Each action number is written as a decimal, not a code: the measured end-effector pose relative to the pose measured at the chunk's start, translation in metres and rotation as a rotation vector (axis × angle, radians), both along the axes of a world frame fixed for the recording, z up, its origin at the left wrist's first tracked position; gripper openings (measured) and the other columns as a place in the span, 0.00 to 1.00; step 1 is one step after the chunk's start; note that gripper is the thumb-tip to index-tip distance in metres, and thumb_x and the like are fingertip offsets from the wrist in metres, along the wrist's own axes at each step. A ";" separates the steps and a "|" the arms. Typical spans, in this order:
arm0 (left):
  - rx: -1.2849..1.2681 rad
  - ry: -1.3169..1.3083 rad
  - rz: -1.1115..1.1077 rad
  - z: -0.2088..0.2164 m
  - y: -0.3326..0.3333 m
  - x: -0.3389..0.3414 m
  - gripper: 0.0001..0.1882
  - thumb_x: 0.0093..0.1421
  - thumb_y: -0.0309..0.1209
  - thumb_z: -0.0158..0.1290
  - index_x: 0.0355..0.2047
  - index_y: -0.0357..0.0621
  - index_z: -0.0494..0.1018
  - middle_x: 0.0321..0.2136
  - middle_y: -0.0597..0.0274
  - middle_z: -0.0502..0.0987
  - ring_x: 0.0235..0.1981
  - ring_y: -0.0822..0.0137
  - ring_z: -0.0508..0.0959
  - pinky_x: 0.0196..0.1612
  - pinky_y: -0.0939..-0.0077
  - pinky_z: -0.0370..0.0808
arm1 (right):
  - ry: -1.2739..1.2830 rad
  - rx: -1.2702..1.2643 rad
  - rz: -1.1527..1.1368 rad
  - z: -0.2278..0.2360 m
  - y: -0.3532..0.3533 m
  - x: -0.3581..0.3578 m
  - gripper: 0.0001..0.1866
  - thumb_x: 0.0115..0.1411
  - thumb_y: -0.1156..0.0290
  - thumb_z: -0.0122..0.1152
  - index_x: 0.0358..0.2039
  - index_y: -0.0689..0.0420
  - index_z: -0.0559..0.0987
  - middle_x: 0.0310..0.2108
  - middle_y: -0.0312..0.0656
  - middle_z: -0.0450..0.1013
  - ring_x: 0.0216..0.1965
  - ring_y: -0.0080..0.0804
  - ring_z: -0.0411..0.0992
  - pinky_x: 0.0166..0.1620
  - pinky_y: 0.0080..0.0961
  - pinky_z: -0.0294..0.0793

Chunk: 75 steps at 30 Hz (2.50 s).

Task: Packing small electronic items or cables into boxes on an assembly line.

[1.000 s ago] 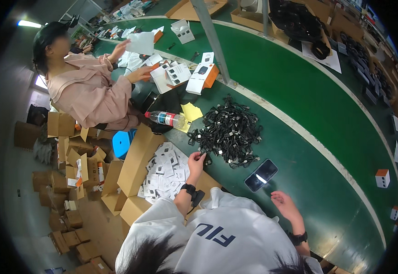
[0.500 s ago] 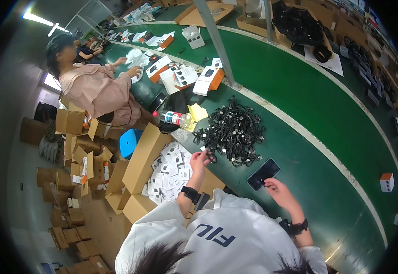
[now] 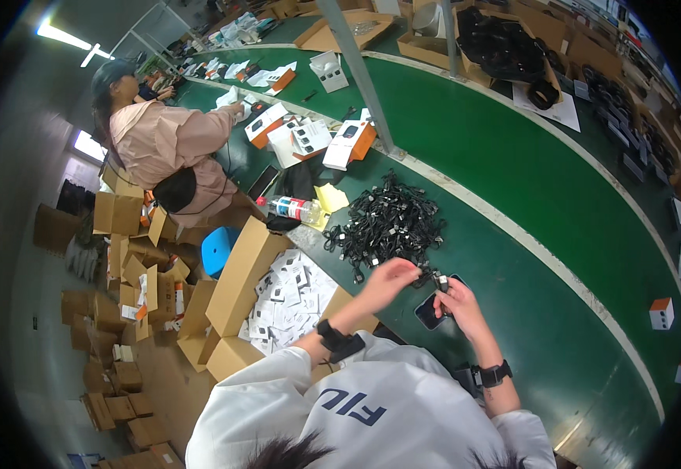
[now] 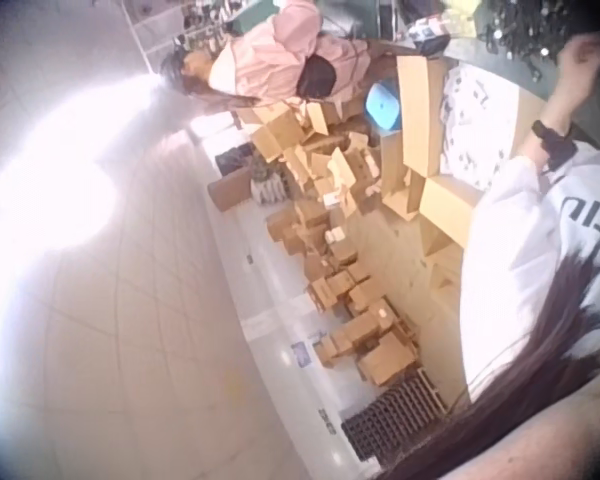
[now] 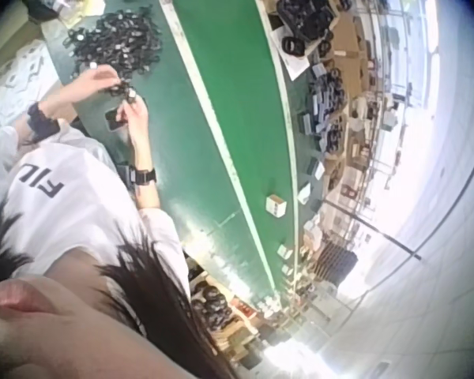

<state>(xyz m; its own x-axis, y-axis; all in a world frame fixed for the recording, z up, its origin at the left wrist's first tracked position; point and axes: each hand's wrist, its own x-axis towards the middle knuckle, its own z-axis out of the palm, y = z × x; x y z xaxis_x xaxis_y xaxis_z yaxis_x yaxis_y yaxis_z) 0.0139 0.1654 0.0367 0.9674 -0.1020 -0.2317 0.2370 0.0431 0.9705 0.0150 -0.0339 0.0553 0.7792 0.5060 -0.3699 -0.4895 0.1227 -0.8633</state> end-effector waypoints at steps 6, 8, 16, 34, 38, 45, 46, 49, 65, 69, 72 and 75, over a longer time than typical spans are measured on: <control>0.096 -0.011 0.314 0.020 0.133 0.132 0.06 0.51 0.28 0.50 0.29 0.41 0.74 0.27 0.66 0.76 0.27 0.76 0.74 0.28 0.82 0.69 | 0.042 -0.170 -0.169 -0.012 -0.039 0.017 0.04 0.55 0.76 0.51 0.27 0.57 0.66 0.20 0.34 0.69 0.19 0.18 0.67 0.22 0.16 0.62; 0.206 -0.115 0.479 0.016 0.181 0.192 0.06 0.52 0.28 0.51 0.27 0.38 0.73 0.22 0.65 0.75 0.24 0.76 0.73 0.27 0.82 0.69 | 0.055 -0.225 -0.164 -0.010 -0.041 0.036 0.05 0.54 0.77 0.52 0.27 0.57 0.65 0.18 0.33 0.67 0.18 0.19 0.66 0.21 0.16 0.63; 0.811 -0.058 0.455 -0.067 0.248 0.404 0.17 0.44 0.34 0.59 0.32 0.35 0.73 0.27 0.51 0.77 0.31 0.58 0.77 0.36 0.70 0.72 | -0.198 -0.551 -0.006 -0.039 0.010 0.177 0.03 0.53 0.75 0.55 0.28 0.59 0.70 0.14 0.29 0.60 0.11 0.15 0.58 0.15 0.14 0.55; 1.130 0.171 -0.050 -0.134 0.260 0.527 0.20 0.43 0.40 0.62 0.22 0.30 0.75 0.15 0.52 0.74 0.14 0.61 0.76 0.21 0.72 0.74 | -0.869 -1.009 0.052 -0.154 0.229 0.486 0.41 0.37 0.48 0.68 0.48 0.58 0.65 0.38 0.50 0.72 0.39 0.44 0.71 0.47 0.37 0.62; 1.309 -0.094 -0.052 -0.134 0.264 0.519 0.18 0.45 0.36 0.61 0.23 0.29 0.71 0.20 0.50 0.75 0.19 0.61 0.77 0.25 0.71 0.74 | -1.018 -1.059 0.021 -0.162 0.232 0.493 0.37 0.36 0.47 0.68 0.45 0.52 0.67 0.28 0.43 0.73 0.32 0.38 0.71 0.42 0.33 0.57; 0.808 0.045 -0.079 -0.085 0.260 0.487 0.14 0.54 0.31 0.55 0.30 0.36 0.62 0.18 0.62 0.73 0.16 0.75 0.71 0.17 0.82 0.65 | -0.855 -0.853 -0.115 -0.165 0.218 0.479 0.13 0.40 0.58 0.66 0.24 0.52 0.78 0.22 0.42 0.74 0.26 0.38 0.71 0.37 0.34 0.60; 0.694 0.026 0.025 -0.074 0.248 0.479 0.13 0.55 0.32 0.54 0.29 0.38 0.62 0.17 0.65 0.72 0.14 0.76 0.68 0.17 0.83 0.63 | -0.729 -0.694 -0.196 -0.166 0.207 0.477 0.13 0.42 0.60 0.65 0.25 0.54 0.78 0.22 0.44 0.74 0.26 0.36 0.72 0.35 0.34 0.63; 0.650 -0.308 0.102 -0.048 0.287 0.440 0.11 0.55 0.34 0.52 0.31 0.41 0.64 0.16 0.66 0.69 0.17 0.76 0.69 0.20 0.81 0.65 | -0.598 -0.357 -0.303 -0.144 0.176 0.463 0.14 0.46 0.64 0.63 0.29 0.62 0.77 0.23 0.45 0.74 0.25 0.29 0.73 0.27 0.27 0.70; 0.219 0.155 0.799 0.127 0.303 -0.033 0.08 0.55 0.31 0.53 0.25 0.47 0.63 0.13 0.76 0.55 0.14 0.80 0.57 0.18 0.84 0.55 | -0.133 -0.165 0.803 -0.080 0.309 0.012 0.35 0.40 0.55 0.68 0.42 0.69 0.68 0.28 0.45 0.70 0.22 0.31 0.70 0.21 0.23 0.70; 0.151 0.366 0.913 0.119 0.276 -0.115 0.11 0.54 0.30 0.52 0.24 0.47 0.59 0.15 0.74 0.56 0.17 0.78 0.59 0.21 0.82 0.59 | -0.215 -0.323 0.825 -0.105 0.287 -0.029 0.29 0.42 0.60 0.63 0.37 0.71 0.70 0.34 0.59 0.72 0.36 0.48 0.73 0.39 0.34 0.71; 0.162 0.411 0.786 0.061 0.272 -0.158 0.09 0.53 0.30 0.51 0.22 0.44 0.63 0.13 0.71 0.61 0.13 0.77 0.62 0.17 0.80 0.63 | -0.597 -0.374 0.863 -0.112 0.248 -0.018 0.15 0.50 0.66 0.51 0.32 0.65 0.74 0.31 0.58 0.73 0.36 0.52 0.72 0.38 0.40 0.70; 0.457 0.540 0.797 -0.005 0.225 -0.153 0.12 0.54 0.36 0.51 0.31 0.40 0.67 0.20 0.66 0.68 0.19 0.71 0.70 0.23 0.78 0.69 | -0.699 -0.534 0.729 -0.084 0.207 -0.006 0.15 0.52 0.64 0.50 0.31 0.66 0.73 0.33 0.59 0.71 0.36 0.54 0.71 0.39 0.41 0.69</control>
